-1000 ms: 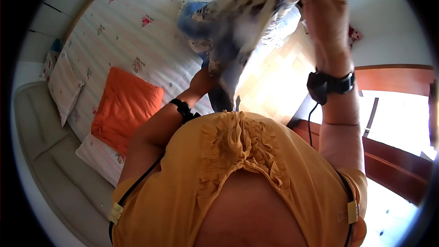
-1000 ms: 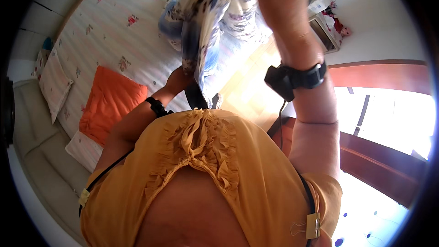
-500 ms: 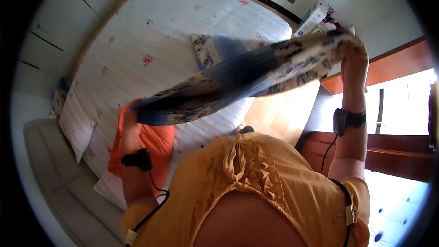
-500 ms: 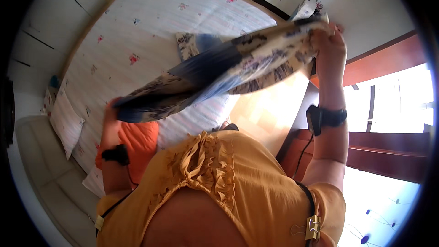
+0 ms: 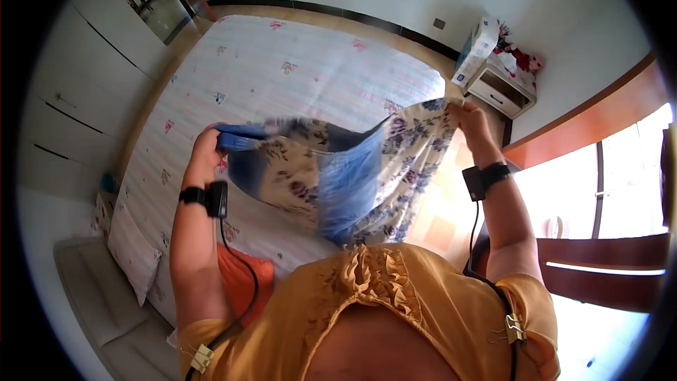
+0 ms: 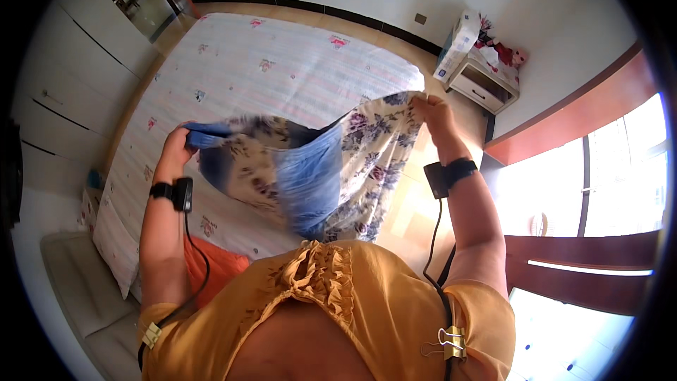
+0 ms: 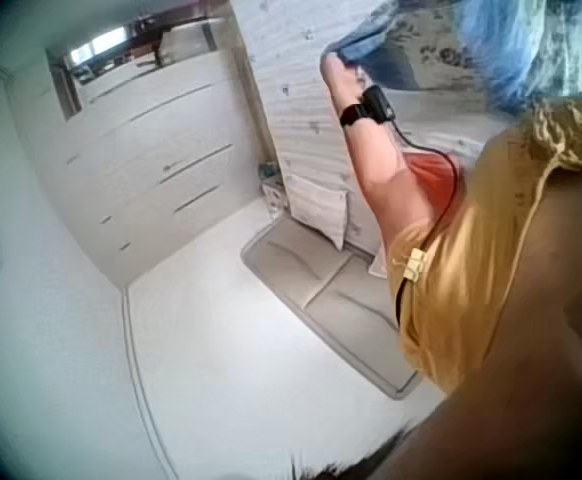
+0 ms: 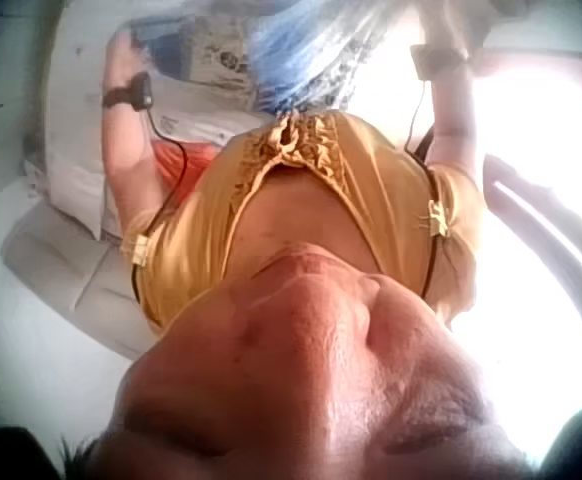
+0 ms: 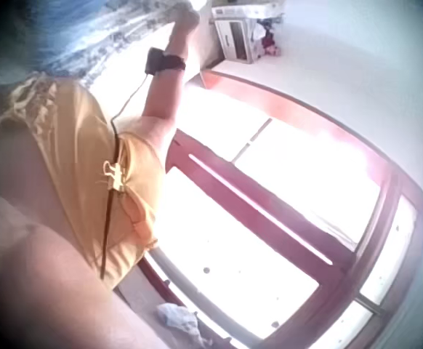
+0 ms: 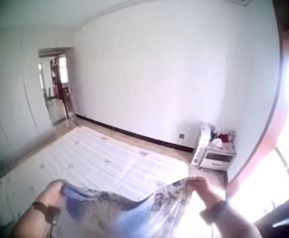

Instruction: The recorder wipes a sliding glass door, folds two items of laundry/linen on the bed, wipes the desk surface, and finally wipes the bed headboard.

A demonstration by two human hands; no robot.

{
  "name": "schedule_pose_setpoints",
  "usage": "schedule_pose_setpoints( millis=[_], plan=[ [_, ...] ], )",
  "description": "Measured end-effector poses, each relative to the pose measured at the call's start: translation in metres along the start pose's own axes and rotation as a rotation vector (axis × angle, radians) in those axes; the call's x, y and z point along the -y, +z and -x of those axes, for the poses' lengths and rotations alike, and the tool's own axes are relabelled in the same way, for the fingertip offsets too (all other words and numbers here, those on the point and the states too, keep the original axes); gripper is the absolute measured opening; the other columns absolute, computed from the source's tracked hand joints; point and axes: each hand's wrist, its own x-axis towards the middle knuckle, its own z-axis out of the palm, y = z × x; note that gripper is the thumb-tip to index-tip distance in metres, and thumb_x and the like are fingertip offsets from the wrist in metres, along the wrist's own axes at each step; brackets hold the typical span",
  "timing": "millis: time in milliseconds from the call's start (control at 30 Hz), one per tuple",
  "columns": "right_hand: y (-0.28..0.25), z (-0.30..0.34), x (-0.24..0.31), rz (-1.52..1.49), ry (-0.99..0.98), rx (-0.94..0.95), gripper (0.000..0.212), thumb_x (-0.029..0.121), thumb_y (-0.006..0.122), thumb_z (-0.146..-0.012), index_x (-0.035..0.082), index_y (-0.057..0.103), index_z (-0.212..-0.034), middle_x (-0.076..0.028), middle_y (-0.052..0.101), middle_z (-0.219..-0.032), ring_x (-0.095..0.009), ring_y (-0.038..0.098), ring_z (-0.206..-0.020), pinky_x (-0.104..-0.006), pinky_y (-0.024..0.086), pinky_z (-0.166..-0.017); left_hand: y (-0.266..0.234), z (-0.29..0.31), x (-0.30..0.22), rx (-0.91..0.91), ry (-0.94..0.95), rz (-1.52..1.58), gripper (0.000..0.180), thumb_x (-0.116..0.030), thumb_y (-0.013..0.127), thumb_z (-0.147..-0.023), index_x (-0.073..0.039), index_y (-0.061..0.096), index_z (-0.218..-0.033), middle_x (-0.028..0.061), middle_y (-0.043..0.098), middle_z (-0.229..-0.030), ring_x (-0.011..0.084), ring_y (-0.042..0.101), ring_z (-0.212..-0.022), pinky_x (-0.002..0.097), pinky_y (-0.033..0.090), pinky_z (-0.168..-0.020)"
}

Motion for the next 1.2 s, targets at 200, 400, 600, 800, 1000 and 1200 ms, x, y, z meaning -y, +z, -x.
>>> schedule_pose_setpoints(
  millis=[200,400,600,800,1000,1200],
  plan=[
    [-0.014,-0.138,0.088,1.473,-0.559,-0.268,0.050,0.050,0.055,-0.087,0.002,0.067,-0.094,-0.016,0.068,-0.094,-0.026,0.063,-0.083,-0.0373,0.047,-0.074,0.034,-0.094,-0.168,-0.042,0.592,0.035,0.022,-0.018,0.047,-0.091,-0.012,0.057,-0.110,0.0035,0.060,-0.099,0.0190,0.057,-0.091,0.0359,0.049,-0.071],
    [-0.048,-0.087,0.261,-0.392,-0.866,-0.312,0.016,0.013,0.056,-0.092,-0.001,0.064,-0.094,-0.007,0.065,-0.087,-0.015,0.061,-0.084,-0.0276,0.047,-0.075,0.113,0.006,-0.338,0.054,1.094,0.196,0.024,-0.008,0.042,-0.094,0.000,0.059,-0.109,0.0129,0.062,-0.107,0.0221,0.061,-0.094,0.0348,0.052,-0.078],
    [-0.055,0.001,0.219,-0.502,-0.912,0.061,0.018,0.004,0.047,-0.095,0.003,0.062,-0.104,-0.010,0.063,-0.107,-0.021,0.058,-0.104,-0.0376,0.043,-0.096,0.044,0.086,-0.289,0.008,1.058,0.224,0.023,-0.007,0.044,-0.093,0.000,0.061,-0.106,0.0122,0.062,-0.104,0.0208,0.061,-0.094,0.0330,0.051,-0.080],
    [-0.102,0.100,0.081,-0.427,-0.606,-0.088,0.020,0.003,0.050,-0.092,0.002,0.061,-0.108,-0.012,0.062,-0.112,-0.022,0.057,-0.108,-0.0416,0.041,-0.099,0.002,0.132,-0.133,0.103,0.749,-0.048,0.019,-0.006,0.047,-0.087,-0.005,0.061,-0.100,0.0070,0.061,-0.098,0.0155,0.059,-0.092,0.0264,0.047,-0.081],
    [-0.053,0.202,-0.046,-0.304,-0.037,0.062,0.014,0.003,0.055,-0.089,-0.001,0.064,-0.099,-0.011,0.067,-0.100,-0.020,0.062,-0.096,-0.0322,0.047,-0.090,-0.113,0.169,0.044,-0.207,0.344,-0.397,0.021,0.002,0.044,-0.077,-0.006,0.061,-0.086,0.0017,0.054,-0.085,0.0134,0.052,-0.083,0.0237,0.040,-0.080],
    [-0.046,0.277,-0.056,0.185,0.387,0.312,0.012,0.008,0.062,-0.083,0.004,0.071,-0.089,-0.002,0.070,-0.085,-0.009,0.061,-0.080,-0.0238,0.045,-0.080,-0.184,0.214,0.128,-0.191,0.080,-0.390,0.010,-0.007,0.046,-0.077,-0.010,0.054,-0.082,-0.0022,0.048,-0.070,0.0084,0.044,-0.056,0.0237,0.035,-0.048]
  ],
)
